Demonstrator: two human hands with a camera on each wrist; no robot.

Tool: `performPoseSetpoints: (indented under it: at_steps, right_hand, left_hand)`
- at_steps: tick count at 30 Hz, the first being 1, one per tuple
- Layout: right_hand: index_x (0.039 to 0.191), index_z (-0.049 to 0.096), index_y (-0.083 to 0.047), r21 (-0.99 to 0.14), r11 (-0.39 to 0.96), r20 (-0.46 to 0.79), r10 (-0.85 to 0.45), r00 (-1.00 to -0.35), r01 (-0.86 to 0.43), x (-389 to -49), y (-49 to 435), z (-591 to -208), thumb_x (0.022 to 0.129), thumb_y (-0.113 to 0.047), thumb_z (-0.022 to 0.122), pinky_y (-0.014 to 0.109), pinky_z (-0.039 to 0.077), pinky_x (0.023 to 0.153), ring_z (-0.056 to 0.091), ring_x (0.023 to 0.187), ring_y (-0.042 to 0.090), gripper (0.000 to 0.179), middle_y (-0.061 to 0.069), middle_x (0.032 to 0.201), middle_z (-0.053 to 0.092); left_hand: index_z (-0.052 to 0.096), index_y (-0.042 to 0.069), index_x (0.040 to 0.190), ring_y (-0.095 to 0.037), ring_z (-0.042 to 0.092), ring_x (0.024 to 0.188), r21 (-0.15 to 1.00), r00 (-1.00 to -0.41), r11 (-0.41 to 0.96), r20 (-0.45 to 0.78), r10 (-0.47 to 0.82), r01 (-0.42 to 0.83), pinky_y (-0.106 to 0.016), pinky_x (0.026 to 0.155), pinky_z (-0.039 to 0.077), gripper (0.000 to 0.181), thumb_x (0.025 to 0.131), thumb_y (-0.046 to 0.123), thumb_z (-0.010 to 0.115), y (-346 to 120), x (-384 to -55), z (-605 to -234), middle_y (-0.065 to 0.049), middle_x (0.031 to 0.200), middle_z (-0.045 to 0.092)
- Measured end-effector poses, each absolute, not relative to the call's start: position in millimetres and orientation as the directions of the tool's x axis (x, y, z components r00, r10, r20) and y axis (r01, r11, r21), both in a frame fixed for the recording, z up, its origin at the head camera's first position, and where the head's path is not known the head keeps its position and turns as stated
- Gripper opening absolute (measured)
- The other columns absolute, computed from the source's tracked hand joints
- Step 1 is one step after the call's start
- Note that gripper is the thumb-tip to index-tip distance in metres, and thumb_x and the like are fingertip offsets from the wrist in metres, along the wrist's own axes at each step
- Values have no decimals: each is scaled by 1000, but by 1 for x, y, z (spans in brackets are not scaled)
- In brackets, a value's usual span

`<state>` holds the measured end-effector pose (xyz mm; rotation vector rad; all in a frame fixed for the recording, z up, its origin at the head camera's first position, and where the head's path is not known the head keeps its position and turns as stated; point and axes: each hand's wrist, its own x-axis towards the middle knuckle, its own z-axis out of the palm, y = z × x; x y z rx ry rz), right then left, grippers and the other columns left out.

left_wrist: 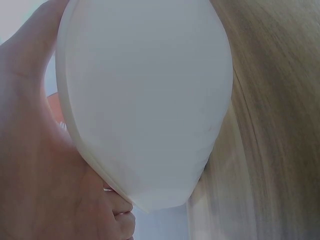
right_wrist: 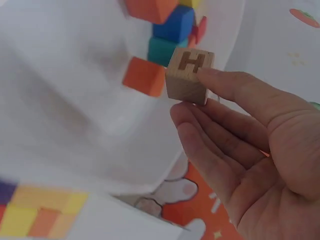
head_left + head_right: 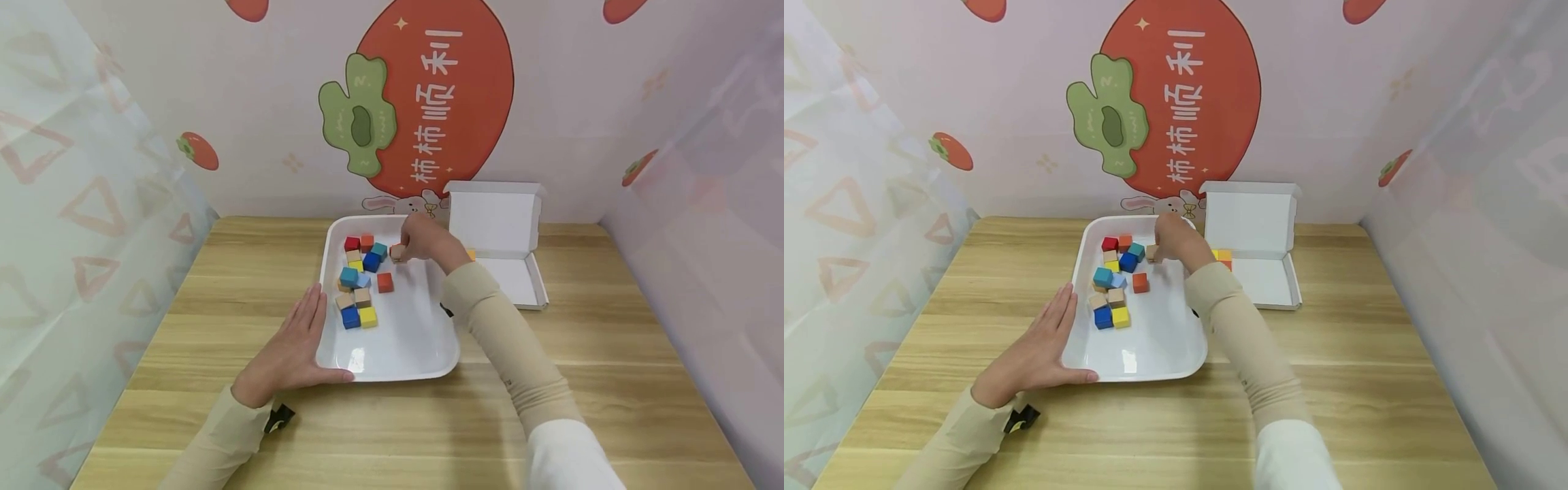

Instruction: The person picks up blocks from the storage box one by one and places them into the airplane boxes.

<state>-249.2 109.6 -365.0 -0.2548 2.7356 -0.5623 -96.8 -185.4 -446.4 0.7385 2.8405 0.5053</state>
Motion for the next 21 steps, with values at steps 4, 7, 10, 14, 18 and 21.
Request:
performPoseSetpoints:
  at_steps: [4,7,10,14,18,21]
  right_hand:
    - [110,80,-8,-422,893,-241,-280,-929,-160,-245,124,-349,89,-23,87,38,62,88,63,101,27,27,9,104,74]
    - [112,80,-7,-428,882,-196,-302,-933,-195,-239,141,-342,88,-22,88,39,63,90,65,101,27,29,10,106,75]
    - [111,80,-8,-433,877,-177,-308,-935,-207,-233,163,-336,88,-22,88,39,64,89,67,98,27,28,9,104,76]
    - [108,81,-9,-432,872,-146,-317,-937,-228,-223,200,-332,89,-20,88,41,64,87,70,93,26,23,8,101,78]
    - [112,81,-7,-440,868,-122,-313,-942,-232,-212,241,-329,90,-17,85,45,65,91,73,96,25,24,10,106,79]
    - [116,79,-5,-445,871,-139,-295,-945,-207,-206,266,-330,92,-13,83,47,64,92,74,98,26,25,12,110,79]
  left_hand:
    - [9,1,169,-39,3,166,364,-865,820,-72,497,441,-65,131,16,147,68,89,70,-186,-97,-446,-15,180,-5]
    - [9,1,169,-39,3,166,362,-863,820,-73,500,444,-65,131,16,147,69,90,69,-186,-98,-447,-15,180,-5]
    - [9,1,169,-39,3,167,360,-863,821,-76,500,443,-64,132,15,146,69,91,67,-185,-98,-447,-15,180,-4]
    - [9,1,169,-39,3,167,356,-864,822,-74,499,444,-63,131,17,145,70,91,66,-185,-98,-447,-15,180,-3]
    - [10,0,169,-40,3,166,359,-864,822,-72,497,443,-64,131,17,145,70,90,67,-185,-98,-446,-16,180,-4]
    - [9,1,169,-39,3,166,356,-866,825,-79,494,438,-64,132,16,146,70,91,66,-187,-97,-446,-15,180,-5]
